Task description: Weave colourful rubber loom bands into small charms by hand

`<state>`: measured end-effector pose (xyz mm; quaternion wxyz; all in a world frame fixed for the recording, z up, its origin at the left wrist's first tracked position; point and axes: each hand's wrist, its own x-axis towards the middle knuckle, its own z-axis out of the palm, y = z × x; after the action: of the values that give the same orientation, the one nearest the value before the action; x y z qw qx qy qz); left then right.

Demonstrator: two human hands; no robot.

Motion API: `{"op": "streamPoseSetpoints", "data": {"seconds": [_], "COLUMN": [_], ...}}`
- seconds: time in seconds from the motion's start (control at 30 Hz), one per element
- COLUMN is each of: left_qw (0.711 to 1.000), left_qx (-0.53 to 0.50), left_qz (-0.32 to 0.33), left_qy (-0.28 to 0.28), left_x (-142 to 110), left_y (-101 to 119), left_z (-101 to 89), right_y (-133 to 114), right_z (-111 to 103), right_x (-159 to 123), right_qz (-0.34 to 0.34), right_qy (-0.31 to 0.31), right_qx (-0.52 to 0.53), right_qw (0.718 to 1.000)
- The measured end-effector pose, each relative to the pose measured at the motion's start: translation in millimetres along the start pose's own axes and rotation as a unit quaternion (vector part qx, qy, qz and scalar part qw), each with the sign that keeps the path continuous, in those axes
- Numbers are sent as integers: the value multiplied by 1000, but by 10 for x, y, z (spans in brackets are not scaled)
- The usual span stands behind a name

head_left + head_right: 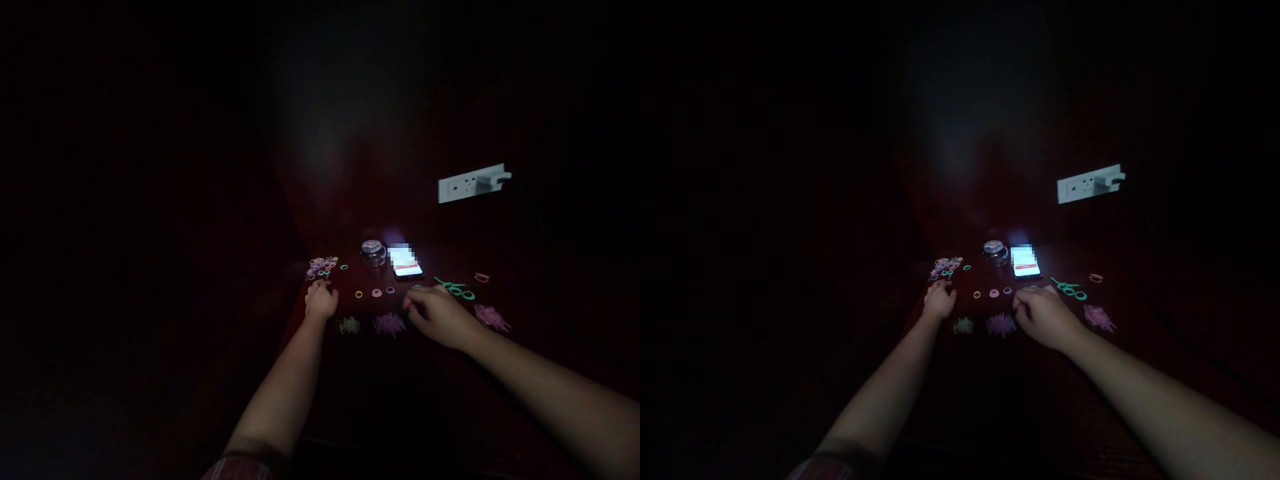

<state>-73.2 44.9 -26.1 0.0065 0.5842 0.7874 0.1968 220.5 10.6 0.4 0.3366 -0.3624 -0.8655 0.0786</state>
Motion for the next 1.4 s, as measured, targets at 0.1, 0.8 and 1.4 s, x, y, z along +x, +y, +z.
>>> {"op": "streamPoseSetpoints", "data": {"seconds": [0.1,0.8,1.4], "left_qw": [1000,990,944], "left_qx": [12,-111,-316], "left_qz": [-3,-49,-40], "left_qy": [-3,78,91], "left_x": [15,229,388], "left_y": [10,-169,-332], "left_z": [-3,49,212], "right_y": [-25,2,-14], "right_z": [0,48,62], "right_x": [-2,-5,-19], "right_qz": [-2,-11,-7], "right_qy": [-1,52,52], "right_qx": [4,24,35], "right_qw": [1000,998,998]}}
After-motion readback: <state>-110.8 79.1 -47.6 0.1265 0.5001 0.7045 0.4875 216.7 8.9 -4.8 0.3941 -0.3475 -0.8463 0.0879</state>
